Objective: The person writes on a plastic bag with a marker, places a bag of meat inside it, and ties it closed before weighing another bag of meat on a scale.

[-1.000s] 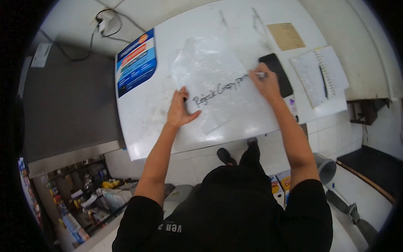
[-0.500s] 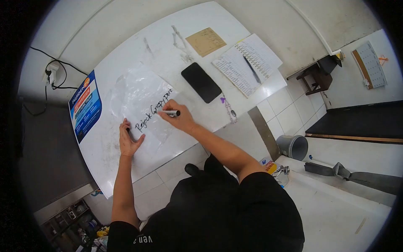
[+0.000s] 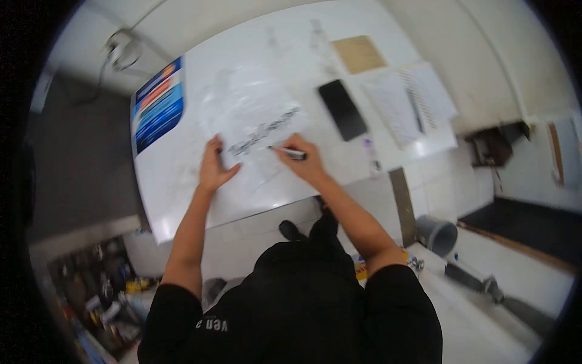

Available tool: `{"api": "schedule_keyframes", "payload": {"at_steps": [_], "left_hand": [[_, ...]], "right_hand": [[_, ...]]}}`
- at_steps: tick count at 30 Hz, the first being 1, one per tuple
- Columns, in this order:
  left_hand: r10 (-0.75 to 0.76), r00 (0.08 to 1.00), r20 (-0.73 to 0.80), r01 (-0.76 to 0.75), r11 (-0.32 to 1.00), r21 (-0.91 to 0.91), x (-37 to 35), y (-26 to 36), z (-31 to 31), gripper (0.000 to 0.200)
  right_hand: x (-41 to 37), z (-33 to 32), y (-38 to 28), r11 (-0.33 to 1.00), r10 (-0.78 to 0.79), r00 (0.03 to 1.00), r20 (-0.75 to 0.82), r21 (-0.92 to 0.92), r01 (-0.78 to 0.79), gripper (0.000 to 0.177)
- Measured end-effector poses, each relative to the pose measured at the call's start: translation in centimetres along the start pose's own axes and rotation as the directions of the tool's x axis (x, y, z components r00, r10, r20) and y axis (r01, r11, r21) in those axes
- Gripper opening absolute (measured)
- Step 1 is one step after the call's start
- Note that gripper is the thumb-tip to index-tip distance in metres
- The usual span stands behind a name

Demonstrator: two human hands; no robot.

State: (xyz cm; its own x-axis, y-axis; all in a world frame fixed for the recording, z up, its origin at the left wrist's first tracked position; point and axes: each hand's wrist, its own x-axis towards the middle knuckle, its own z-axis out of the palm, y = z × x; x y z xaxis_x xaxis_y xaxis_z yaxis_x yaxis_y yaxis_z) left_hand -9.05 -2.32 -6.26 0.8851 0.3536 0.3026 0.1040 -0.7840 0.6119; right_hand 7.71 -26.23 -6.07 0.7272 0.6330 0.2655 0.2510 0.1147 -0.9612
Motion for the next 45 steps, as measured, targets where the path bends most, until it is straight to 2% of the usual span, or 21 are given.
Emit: {"api": "schedule_keyframes", "payload": {"at_steps": [1,2,3,4,6,8,15,17,24,30,34,36,38,40,45], "left_hand": [[0.074,0.997,0.018,-0.076,0.99,0.116,0.1,-0.6,-0.1,0.073],[0.083,0.997,0.0,-0.082,0.989,0.12,-0.1,-1.1,0.0,0.07],[-0.006,0.999,0.051,-0.005,0.977,0.214,-0.3,-0.8,-0.2,0.072],[-0.026,0.999,0.04,0.015,0.972,0.234,-0.3,-0.9,-0.3,0.072],[0.0,0.998,0.064,-0.013,0.981,0.195,-0.2,-1.1,-0.2,0.072],[-0.003,0.998,0.059,-0.009,0.981,0.194,-0.2,-1.2,-0.2,0.072],[0.009,0.999,0.054,-0.02,0.978,0.21,-0.3,-1.2,-0.1,0.074],[0.004,0.998,0.057,-0.015,0.98,0.201,-0.3,-1.2,-0.1,0.074],[0.019,0.998,0.06,-0.031,0.98,0.198,-0.1,-1.2,-0.2,0.072],[0.038,0.999,0.033,-0.043,0.982,0.185,-0.1,-1.0,-0.1,0.072],[0.046,0.998,0.034,-0.051,0.986,0.157,-0.1,-1.1,0.0,0.072],[0.065,0.998,0.013,-0.066,0.995,0.076,0.0,-1.5,0.5,0.071],[0.087,0.996,-0.011,-0.086,0.994,0.073,0.2,-0.8,0.6,0.067],[0.105,0.994,0.008,-0.105,0.992,0.075,0.1,-0.8,0.8,0.065],[0.052,0.999,0.012,-0.053,0.997,0.056,0.1,-0.1,0.7,0.061]], "right_hand": [[0.1,0.1,-0.6,0.998,0.042,0.998,0.039,-0.049,-0.04,0.02],[0.3,0.3,-1.0,0.991,0.082,0.994,0.068,-0.112,-0.074,0.02],[0.6,0.7,-1.0,0.994,0.075,0.992,0.099,-0.085,-0.067,0.02],[0.8,0.8,-1.0,0.99,0.126,0.987,0.104,-0.071,-0.119,0.022],[1.2,1.6,-1.4,0.984,0.176,0.978,0.113,-0.057,-0.17,0.024],[1.4,2.0,-2.0,0.968,0.171,0.968,0.184,-0.213,-0.131,0.024],[1.9,3.3,-1.3,0.964,0.141,0.966,0.218,-0.25,-0.085,0.026],[2.1,3.0,-1.2,0.969,0.115,0.977,0.182,-0.239,-0.069,0.026],[0.8,1.9,-1.6,0.945,0.185,0.949,0.257,-0.311,-0.1,0.027],[1.7,0.7,-1.7,0.956,0.186,0.973,0.138,-0.253,-0.147,0.027],[1.0,1.1,0.4,0.99,0.008,0.991,0.133,-0.141,0.011,0.02],[0.8,0.6,0.6,0.963,0.109,0.98,0.165,-0.263,-0.063,0.022],[1.2,0.4,-1.1,0.971,0.191,0.974,0.122,-0.172,-0.169,0.025],[1.7,0.2,-1.5,0.986,0.123,0.989,0.085,-0.126,-0.112,0.024],[1.8,-0.3,-1.0,0.988,0.154,0.986,0.061,-0.029,-0.153,0.027]]}}
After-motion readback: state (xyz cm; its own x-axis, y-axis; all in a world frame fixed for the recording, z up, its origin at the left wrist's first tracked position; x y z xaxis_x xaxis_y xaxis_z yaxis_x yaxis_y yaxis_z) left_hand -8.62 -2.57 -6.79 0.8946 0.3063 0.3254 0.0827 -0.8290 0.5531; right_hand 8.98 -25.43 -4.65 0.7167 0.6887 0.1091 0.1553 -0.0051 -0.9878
